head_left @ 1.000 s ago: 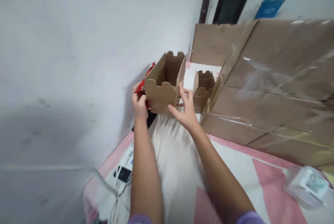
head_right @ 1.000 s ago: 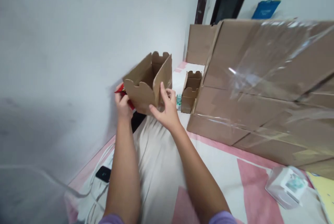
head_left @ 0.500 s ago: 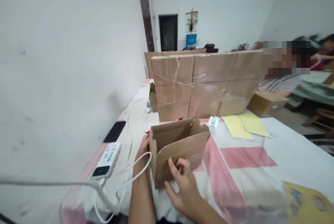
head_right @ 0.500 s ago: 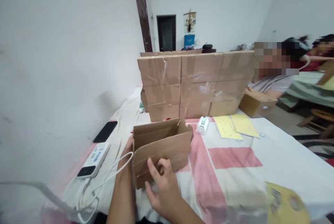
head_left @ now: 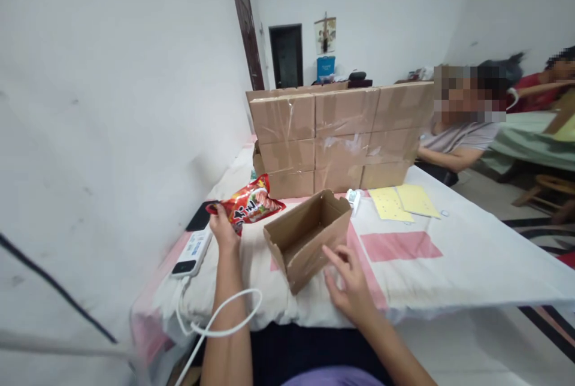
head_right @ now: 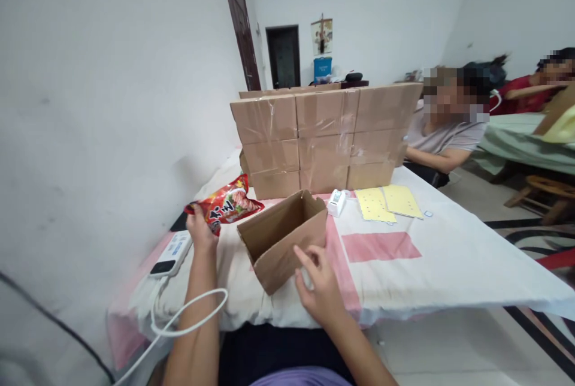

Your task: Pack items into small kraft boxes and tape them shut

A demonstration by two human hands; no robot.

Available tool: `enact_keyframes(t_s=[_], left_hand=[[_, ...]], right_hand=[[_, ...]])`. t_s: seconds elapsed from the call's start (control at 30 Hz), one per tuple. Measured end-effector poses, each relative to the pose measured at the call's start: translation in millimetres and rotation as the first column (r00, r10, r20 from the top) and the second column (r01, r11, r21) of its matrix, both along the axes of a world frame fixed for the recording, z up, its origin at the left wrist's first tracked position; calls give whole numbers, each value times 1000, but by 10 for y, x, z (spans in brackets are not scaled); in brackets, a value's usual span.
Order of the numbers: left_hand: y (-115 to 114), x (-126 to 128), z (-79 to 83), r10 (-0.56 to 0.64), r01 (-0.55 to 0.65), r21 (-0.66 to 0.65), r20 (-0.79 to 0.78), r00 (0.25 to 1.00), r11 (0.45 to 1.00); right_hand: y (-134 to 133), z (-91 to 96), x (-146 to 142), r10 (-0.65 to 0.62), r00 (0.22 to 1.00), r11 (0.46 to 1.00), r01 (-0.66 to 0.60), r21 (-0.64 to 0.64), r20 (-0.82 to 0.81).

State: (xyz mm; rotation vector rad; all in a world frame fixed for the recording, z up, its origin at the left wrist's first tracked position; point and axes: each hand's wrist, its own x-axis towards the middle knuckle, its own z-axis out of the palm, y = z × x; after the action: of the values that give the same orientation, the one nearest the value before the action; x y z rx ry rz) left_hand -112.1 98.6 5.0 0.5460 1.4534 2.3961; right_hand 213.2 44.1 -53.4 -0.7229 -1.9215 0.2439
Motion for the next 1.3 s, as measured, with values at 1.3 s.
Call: enact_keyframes(t_s=[1.3], left_hand=[[-315, 1006, 548, -416, 206, -372, -877, 240, 905]], right_hand=[[278, 570, 453, -30, 981, 997, 44, 68, -194]])
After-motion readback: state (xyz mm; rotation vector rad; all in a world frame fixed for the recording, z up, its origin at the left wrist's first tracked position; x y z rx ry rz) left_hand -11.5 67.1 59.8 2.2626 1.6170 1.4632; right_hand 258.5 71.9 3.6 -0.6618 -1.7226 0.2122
